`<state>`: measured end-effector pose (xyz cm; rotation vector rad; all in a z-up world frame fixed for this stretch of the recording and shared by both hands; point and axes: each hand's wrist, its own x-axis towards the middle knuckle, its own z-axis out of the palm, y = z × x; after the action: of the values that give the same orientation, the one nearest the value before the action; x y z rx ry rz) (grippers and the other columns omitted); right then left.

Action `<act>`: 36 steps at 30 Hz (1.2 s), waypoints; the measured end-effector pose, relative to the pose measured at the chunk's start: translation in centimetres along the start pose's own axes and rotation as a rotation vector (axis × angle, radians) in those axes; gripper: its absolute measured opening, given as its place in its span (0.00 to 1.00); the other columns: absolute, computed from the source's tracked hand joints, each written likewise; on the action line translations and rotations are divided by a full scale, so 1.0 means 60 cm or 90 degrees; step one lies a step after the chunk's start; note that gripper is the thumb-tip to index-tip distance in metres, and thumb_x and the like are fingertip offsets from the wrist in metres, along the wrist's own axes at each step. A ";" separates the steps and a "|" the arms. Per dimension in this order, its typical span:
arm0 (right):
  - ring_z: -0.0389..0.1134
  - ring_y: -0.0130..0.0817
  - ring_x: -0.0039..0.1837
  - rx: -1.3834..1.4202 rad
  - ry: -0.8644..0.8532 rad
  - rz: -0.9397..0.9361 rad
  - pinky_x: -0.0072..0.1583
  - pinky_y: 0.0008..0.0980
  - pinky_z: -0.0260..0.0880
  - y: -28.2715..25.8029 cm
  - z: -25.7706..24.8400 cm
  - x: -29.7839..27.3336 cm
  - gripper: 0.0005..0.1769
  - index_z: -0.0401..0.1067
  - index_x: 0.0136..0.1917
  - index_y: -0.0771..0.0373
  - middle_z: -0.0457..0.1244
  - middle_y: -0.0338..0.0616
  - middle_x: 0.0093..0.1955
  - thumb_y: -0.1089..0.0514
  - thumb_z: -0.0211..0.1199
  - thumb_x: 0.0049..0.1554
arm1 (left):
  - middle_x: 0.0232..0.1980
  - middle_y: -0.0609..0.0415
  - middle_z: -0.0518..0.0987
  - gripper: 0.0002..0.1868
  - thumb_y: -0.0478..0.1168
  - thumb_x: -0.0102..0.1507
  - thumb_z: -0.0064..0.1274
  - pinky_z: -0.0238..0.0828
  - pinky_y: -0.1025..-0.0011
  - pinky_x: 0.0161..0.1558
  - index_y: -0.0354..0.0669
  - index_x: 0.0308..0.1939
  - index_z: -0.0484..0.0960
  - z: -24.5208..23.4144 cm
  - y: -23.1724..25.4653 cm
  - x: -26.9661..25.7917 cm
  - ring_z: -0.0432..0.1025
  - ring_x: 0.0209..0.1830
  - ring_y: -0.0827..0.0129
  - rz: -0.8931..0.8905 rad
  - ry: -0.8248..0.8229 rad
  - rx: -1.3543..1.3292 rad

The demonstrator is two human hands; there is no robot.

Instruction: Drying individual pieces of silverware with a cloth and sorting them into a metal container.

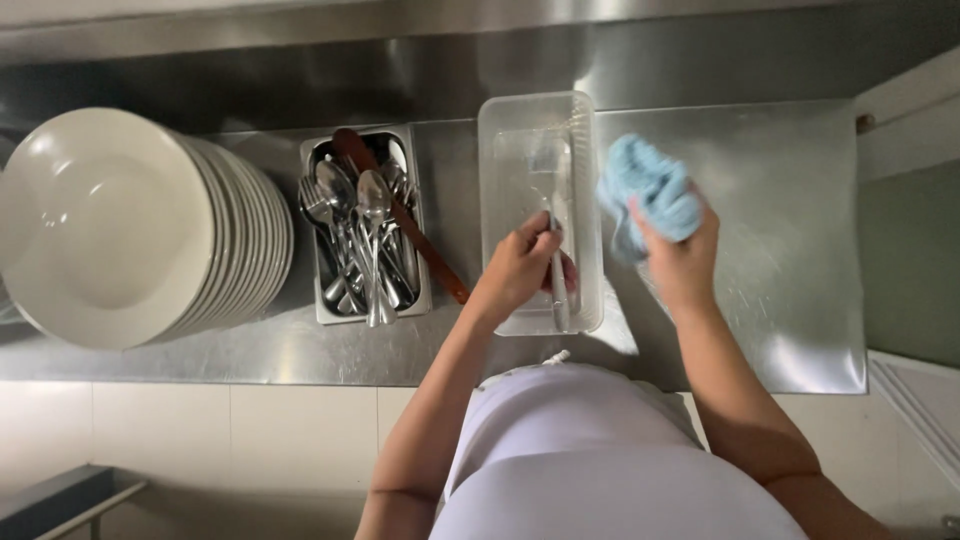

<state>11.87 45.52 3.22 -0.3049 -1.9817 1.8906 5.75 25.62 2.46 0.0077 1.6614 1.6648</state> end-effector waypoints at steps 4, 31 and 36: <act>0.68 0.35 0.69 -0.185 -0.093 -0.168 0.71 0.36 0.70 -0.059 0.053 0.010 0.22 0.71 0.67 0.62 0.66 0.44 0.68 0.60 0.65 0.60 | 0.26 0.53 0.78 0.14 0.43 0.74 0.34 0.72 0.71 0.28 0.38 0.51 0.72 0.004 -0.022 -0.010 0.72 0.23 0.71 0.032 -0.089 -0.086; 0.67 0.38 0.69 -0.379 -0.070 -0.440 0.70 0.39 0.67 -0.020 0.050 -0.024 0.16 0.79 0.58 0.59 0.69 0.36 0.66 0.58 0.72 0.56 | 0.23 0.57 0.71 0.14 0.43 0.72 0.40 0.63 0.69 0.28 0.39 0.44 0.79 0.028 0.032 -0.082 0.63 0.23 0.75 0.062 0.044 0.186; 0.68 0.35 0.66 -0.430 -0.006 -0.460 0.68 0.38 0.68 -0.011 0.049 -0.001 0.11 0.81 0.54 0.60 0.70 0.36 0.64 0.55 0.73 0.59 | 0.23 0.47 0.70 0.13 0.42 0.73 0.40 0.66 0.64 0.31 0.37 0.44 0.77 0.044 0.060 -0.106 0.65 0.23 0.68 0.146 0.031 0.239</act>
<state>10.79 42.78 3.82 0.2320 -2.2594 0.7667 9.76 25.17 9.11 0.3560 2.0515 1.4973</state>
